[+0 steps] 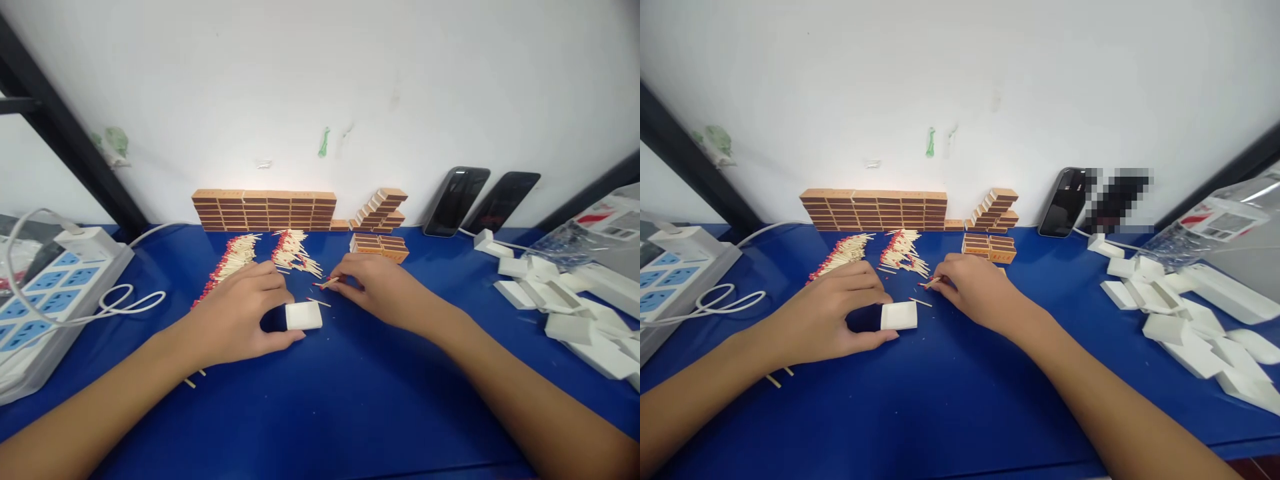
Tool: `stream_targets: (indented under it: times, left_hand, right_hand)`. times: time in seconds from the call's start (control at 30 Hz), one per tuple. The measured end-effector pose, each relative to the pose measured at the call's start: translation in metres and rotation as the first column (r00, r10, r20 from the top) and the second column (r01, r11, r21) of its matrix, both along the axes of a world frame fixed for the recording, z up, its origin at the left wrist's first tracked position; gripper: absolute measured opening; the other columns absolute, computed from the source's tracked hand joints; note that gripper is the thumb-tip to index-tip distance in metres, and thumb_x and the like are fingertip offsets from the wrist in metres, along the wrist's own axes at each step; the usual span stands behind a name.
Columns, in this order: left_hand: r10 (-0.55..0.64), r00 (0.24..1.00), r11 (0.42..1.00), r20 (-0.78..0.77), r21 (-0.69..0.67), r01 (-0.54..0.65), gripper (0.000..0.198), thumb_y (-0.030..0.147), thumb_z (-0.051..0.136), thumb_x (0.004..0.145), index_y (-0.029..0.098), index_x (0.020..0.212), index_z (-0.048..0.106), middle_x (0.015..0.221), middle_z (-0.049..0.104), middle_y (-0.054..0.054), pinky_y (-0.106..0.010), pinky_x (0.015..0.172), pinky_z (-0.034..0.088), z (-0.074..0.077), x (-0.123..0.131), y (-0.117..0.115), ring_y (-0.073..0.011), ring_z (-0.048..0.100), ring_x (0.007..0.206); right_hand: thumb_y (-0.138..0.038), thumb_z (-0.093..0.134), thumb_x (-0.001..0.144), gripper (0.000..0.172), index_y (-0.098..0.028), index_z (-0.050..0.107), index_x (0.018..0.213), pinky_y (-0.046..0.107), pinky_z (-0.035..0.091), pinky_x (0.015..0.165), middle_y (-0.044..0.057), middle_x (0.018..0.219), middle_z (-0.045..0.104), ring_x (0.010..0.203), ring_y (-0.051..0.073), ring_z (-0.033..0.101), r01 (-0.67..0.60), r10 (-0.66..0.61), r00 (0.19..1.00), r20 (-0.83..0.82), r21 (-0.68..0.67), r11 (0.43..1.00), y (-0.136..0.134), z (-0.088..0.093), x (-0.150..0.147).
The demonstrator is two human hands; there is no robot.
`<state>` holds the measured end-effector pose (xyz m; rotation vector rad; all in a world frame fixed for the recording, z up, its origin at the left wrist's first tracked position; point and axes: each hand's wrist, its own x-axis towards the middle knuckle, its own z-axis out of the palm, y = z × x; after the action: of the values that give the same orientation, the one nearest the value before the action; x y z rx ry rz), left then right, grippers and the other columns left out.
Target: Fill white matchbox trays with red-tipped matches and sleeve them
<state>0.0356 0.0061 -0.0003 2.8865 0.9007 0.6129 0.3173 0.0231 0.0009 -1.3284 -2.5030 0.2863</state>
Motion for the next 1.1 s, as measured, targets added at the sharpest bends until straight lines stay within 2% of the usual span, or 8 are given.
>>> stream_targets:
  times: [0.23, 0.43, 0.67, 0.87, 1.1]
  left_hand:
    - [-0.008, 1.000, 1.000, -0.026, -0.026, 0.007, 0.029, 0.049, 0.077, 0.095, 0.021, 0.101, 0.081, 0.092, 0.074, -0.007, -0.042, 0.085, 0.053, -0.001, 0.001, -0.001, -0.0247, 0.065, 0.092]
    - [-0.003, 0.999, 0.999, -0.038, -0.032, 0.002, 0.030, 0.051, 0.077, 0.093, 0.023, 0.101, 0.081, 0.093, 0.075, -0.007, -0.043, 0.088, 0.054, 0.000, 0.000, -0.001, -0.0253, 0.066, 0.093]
    - [-0.002, 0.999, 0.998, -0.053, -0.055, -0.001, 0.032, 0.053, 0.081, 0.088, 0.023, 0.098, 0.082, 0.092, 0.075, -0.007, -0.044, 0.086, 0.055, 0.004, 0.001, -0.002, -0.0259, 0.066, 0.091]
    - [-0.004, 0.998, 0.998, -0.062, -0.068, 0.000, 0.028, 0.050, 0.080, 0.088, 0.023, 0.096, 0.080, 0.087, 0.073, -0.005, -0.042, 0.084, 0.054, 0.005, 0.002, -0.003, -0.0250, 0.066, 0.090]
    - [-0.002, 0.998, 0.997, -0.061, -0.073, -0.003, 0.024, 0.046, 0.077, 0.090, 0.022, 0.093, 0.080, 0.084, 0.071, -0.004, -0.040, 0.082, 0.052, 0.004, 0.002, -0.003, -0.0237, 0.064, 0.088]
  right_hand:
    - [-0.030, 0.065, 0.105, 0.018, -0.022, 0.081, 0.105, 0.033, 0.049, 0.077, 0.008, 0.106, 0.077, 0.091, 0.021, 0.069, -0.036, 0.034, 0.998, -0.055, -0.040, 0.999, -0.004, 0.000, -0.006]
    - [-0.029, 0.070, 0.101, 0.010, -0.023, 0.076, 0.099, 0.034, 0.047, 0.076, 0.006, 0.101, 0.075, 0.088, 0.021, 0.066, -0.012, 0.013, 1.000, 0.014, -0.046, 0.999, -0.004, 0.002, 0.001]
    - [-0.037, 0.069, 0.101, 0.019, -0.023, 0.067, 0.089, 0.034, 0.043, 0.069, 0.006, 0.095, 0.072, 0.082, 0.021, 0.064, 0.035, -0.032, 0.997, 0.073, -0.039, 0.999, -0.007, 0.001, 0.004]
    - [-0.039, 0.066, 0.103, 0.018, -0.022, 0.065, 0.096, 0.033, 0.042, 0.069, 0.007, 0.101, 0.072, 0.084, 0.020, 0.064, 0.076, -0.075, 0.995, 0.059, -0.018, 0.997, -0.007, -0.003, -0.002]
    - [-0.029, 0.063, 0.107, 0.013, -0.021, 0.066, 0.096, 0.031, 0.038, 0.066, 0.007, 0.099, 0.073, 0.083, 0.020, 0.066, 0.108, -0.103, 0.989, 0.106, -0.047, 0.993, -0.007, -0.003, -0.004]
